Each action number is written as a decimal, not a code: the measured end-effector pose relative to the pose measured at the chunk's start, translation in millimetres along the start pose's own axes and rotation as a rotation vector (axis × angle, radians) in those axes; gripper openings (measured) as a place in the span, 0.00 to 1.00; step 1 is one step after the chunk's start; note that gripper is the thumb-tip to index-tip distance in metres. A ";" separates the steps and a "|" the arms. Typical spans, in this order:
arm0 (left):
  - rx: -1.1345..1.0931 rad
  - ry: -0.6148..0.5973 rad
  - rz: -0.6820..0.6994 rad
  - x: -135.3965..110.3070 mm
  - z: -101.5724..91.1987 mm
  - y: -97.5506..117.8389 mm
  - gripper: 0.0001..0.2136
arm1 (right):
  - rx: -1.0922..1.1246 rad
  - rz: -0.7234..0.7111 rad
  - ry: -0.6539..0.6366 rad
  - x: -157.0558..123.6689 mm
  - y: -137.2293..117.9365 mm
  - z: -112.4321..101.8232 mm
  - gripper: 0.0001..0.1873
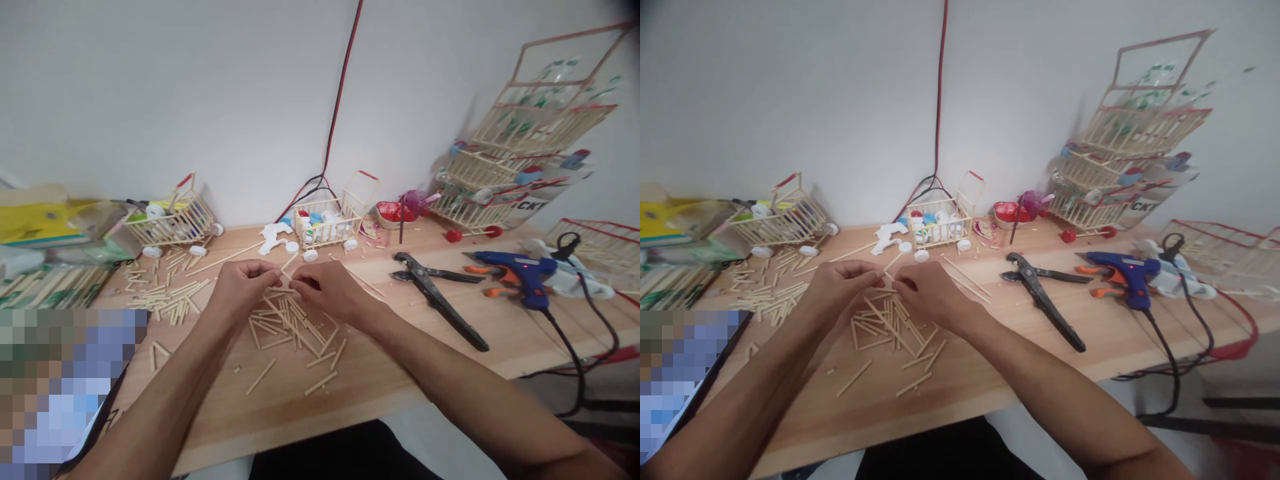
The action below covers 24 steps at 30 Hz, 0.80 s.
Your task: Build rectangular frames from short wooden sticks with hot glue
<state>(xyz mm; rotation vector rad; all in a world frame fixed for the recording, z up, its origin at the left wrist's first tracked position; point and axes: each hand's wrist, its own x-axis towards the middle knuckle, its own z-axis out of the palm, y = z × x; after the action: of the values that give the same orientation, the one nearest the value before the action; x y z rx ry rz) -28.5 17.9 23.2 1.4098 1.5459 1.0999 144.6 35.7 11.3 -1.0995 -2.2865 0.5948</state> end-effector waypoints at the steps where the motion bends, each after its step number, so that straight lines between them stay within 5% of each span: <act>1: 0.001 0.000 -0.001 0.1 -0.1 -0.1 0.07 | -0.001 -0.005 -0.002 0.0 0.1 0.2 0.13; 24: 0.036 -0.109 0.041 2.0 -9.3 -0.2 0.13 | 0.016 -0.006 0.038 2.0 6.3 1.4 0.12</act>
<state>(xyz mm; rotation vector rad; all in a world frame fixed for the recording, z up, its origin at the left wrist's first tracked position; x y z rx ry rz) -37.4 18.9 26.2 1.5067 1.4722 1.0066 146.3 40.6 7.0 -1.0866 -2.2479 0.5845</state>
